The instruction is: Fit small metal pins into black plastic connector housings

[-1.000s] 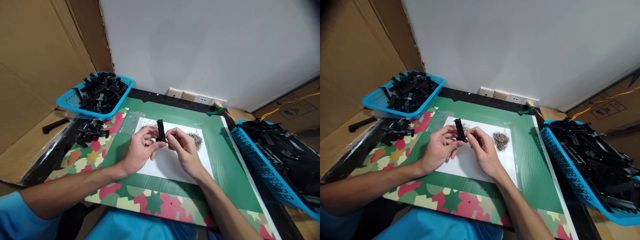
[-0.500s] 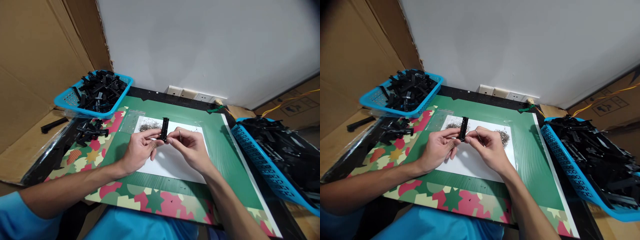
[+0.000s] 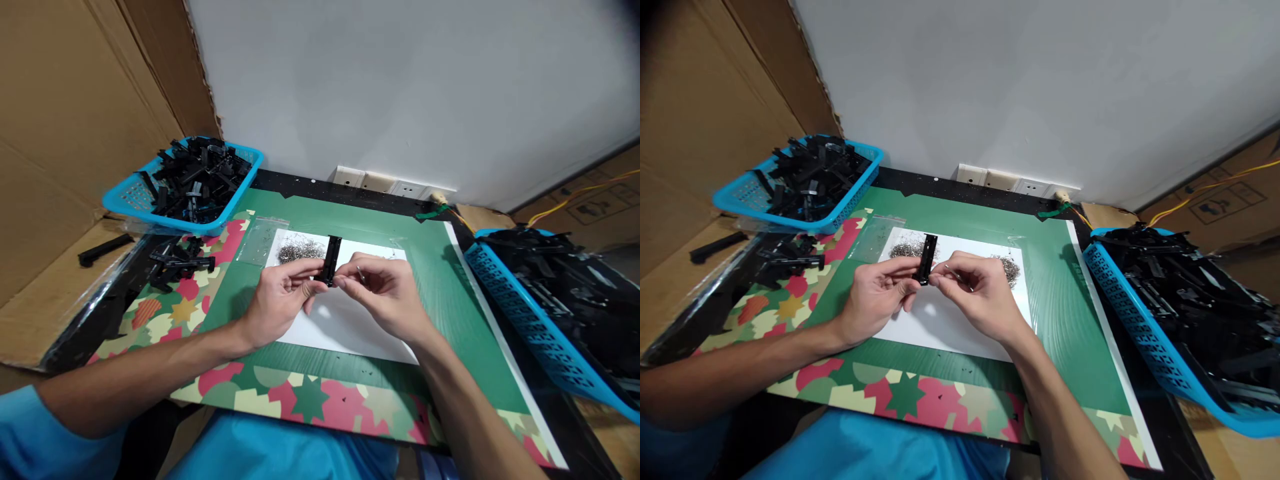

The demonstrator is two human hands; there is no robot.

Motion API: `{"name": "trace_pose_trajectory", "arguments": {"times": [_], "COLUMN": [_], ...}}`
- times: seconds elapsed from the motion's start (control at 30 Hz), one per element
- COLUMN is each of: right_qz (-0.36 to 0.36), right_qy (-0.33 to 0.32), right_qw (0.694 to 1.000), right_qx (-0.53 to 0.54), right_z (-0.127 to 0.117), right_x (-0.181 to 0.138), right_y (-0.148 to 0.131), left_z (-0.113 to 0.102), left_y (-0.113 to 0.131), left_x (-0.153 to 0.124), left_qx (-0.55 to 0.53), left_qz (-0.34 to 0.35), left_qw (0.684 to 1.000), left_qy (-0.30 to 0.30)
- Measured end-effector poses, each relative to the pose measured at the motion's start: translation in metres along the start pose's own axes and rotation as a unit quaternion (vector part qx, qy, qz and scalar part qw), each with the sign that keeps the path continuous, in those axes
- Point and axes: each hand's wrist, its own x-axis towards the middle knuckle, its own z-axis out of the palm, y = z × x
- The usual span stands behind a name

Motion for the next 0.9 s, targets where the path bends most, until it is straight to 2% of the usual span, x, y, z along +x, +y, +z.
{"name": "trace_pose_trajectory", "arguments": {"times": [0.4, 0.73, 0.9], "right_qz": [-0.007, -0.007, 0.006], "right_qy": [0.000, 0.006, -0.004], "right_qw": [1.000, 1.000, 1.000], "right_qx": [0.013, 0.023, 0.007], "right_z": [-0.0011, 0.0029, -0.0012], "right_x": [0.0013, -0.0009, 0.0006], "right_y": [-0.0001, -0.0036, -0.0026], "left_z": [0.0002, -0.0046, -0.0037], "left_y": [0.0045, -0.0044, -0.0030], "left_x": [-0.0008, -0.0045, 0.0008], "left_qx": [-0.013, 0.016, -0.005], "left_qz": [0.003, 0.016, -0.025], "left_qw": [1.000, 0.999, 0.999], "left_qy": [-0.008, -0.033, -0.045]}}
